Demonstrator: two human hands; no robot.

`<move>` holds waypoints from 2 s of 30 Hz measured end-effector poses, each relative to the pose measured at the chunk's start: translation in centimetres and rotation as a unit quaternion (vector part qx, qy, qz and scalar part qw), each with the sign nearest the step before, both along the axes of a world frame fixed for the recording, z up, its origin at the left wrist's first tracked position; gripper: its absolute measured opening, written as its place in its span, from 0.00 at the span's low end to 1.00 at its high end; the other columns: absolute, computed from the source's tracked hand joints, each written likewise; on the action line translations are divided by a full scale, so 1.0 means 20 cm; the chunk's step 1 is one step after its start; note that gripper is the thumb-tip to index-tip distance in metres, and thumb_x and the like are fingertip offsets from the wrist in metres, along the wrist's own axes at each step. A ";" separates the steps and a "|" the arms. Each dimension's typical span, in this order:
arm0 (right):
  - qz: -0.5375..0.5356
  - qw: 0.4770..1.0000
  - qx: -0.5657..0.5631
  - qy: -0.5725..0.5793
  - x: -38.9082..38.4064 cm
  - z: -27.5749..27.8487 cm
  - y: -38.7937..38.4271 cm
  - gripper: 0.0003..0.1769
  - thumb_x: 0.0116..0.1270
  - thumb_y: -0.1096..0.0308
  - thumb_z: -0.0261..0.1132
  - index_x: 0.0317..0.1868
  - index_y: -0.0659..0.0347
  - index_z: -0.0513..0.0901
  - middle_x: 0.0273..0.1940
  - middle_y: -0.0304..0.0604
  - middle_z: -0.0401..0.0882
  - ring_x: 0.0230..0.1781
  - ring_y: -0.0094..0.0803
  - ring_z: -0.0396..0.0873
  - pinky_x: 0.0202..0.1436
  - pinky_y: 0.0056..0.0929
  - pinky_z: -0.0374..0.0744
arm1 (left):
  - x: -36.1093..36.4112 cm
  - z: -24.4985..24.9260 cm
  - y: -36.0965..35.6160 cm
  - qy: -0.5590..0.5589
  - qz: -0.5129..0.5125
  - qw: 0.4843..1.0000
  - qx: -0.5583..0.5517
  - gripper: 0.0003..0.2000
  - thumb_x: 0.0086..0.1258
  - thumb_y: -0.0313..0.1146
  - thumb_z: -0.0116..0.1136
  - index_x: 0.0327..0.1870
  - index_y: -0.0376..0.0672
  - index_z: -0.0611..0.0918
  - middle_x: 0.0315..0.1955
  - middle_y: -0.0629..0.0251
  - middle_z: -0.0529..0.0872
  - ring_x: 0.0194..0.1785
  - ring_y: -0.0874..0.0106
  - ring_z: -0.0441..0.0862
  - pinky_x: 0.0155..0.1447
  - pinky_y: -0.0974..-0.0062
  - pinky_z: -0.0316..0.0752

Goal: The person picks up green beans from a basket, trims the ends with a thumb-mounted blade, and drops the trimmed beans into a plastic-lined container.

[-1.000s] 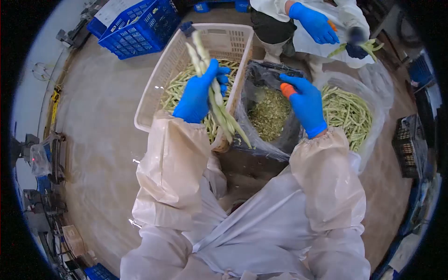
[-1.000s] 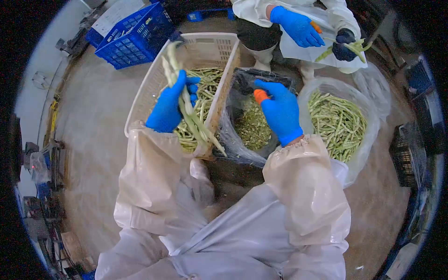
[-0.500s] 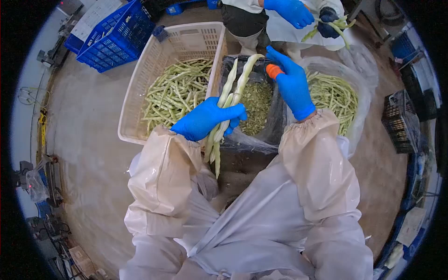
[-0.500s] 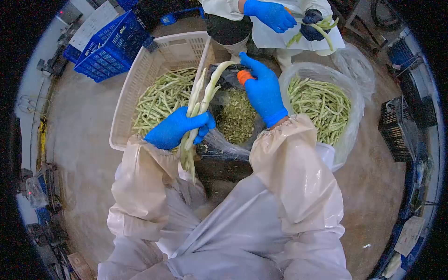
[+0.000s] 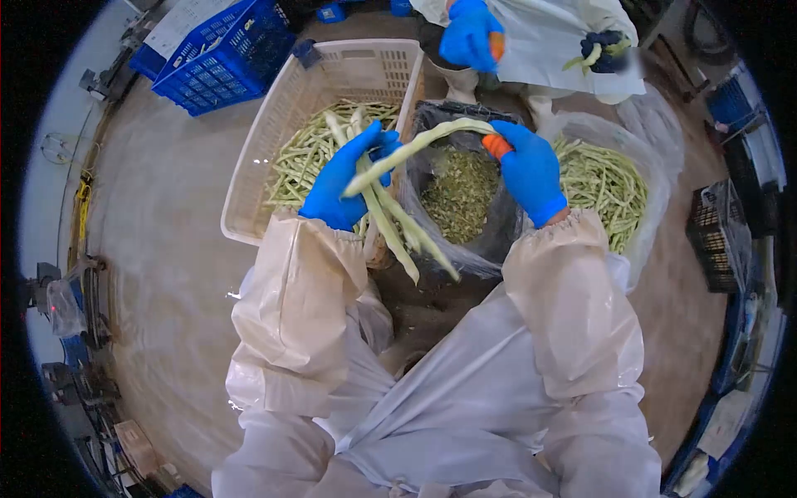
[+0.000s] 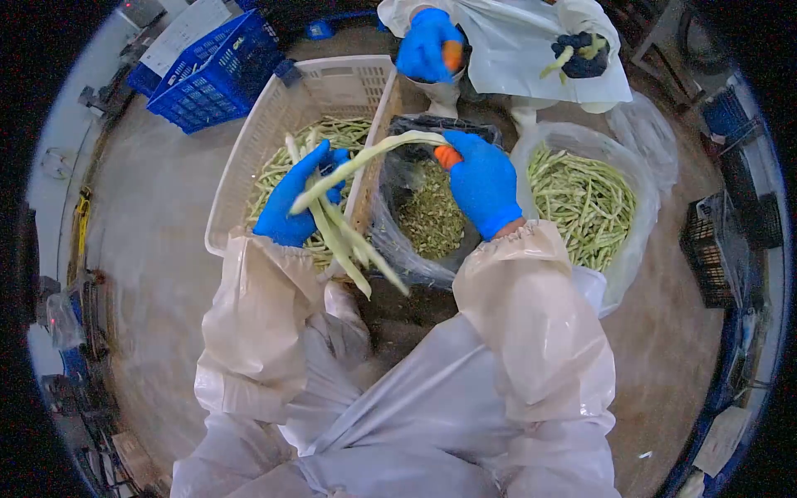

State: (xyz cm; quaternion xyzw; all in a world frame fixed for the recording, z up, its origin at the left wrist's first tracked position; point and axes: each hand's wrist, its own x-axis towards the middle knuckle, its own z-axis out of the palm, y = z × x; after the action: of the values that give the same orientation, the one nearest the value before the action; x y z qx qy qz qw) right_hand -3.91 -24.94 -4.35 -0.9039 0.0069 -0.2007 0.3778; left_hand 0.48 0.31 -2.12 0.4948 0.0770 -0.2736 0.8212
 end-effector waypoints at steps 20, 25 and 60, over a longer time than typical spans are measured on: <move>0.096 0.974 0.205 -0.006 -0.04 0.09 0.10 0.15 0.60 0.68 0.65 0.48 0.59 0.82 0.42 0.50 0.82 0.41 0.36 0.80 0.47 0.29 0.76 | -0.08 0.00 -0.13 -0.252 0.042 0.919 0.301 0.15 0.46 0.30 0.75 0.33 0.35 0.82 0.25 0.69 0.81 0.28 0.80 0.75 0.34 0.80 0.71; 0.146 0.967 0.198 -0.067 -0.04 0.07 0.12 0.15 0.62 0.70 0.62 0.49 0.59 0.82 0.42 0.48 0.82 0.41 0.35 0.80 0.47 0.29 0.76 | -0.12 -0.06 -0.17 -0.332 0.021 0.875 0.352 0.16 0.47 0.30 0.73 0.35 0.34 0.81 0.28 0.64 0.82 0.32 0.76 0.77 0.37 0.75 0.72; 0.205 0.897 0.366 0.142 -0.10 0.19 0.13 0.09 0.63 0.71 0.60 0.40 0.68 0.81 0.30 0.42 0.82 0.24 0.21 0.75 0.27 0.20 0.74 | -0.12 0.05 -0.18 -0.205 -0.037 0.960 0.186 0.12 0.49 0.28 0.71 0.35 0.36 0.83 0.25 0.68 0.82 0.25 0.79 0.74 0.31 0.82 0.68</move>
State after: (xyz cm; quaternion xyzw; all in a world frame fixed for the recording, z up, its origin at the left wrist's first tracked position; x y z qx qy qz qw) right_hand -5.90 -22.34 -0.60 -0.7022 -0.0525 0.0285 0.7095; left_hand -1.94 -3.21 -1.08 0.6865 -0.0619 -0.1779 0.7024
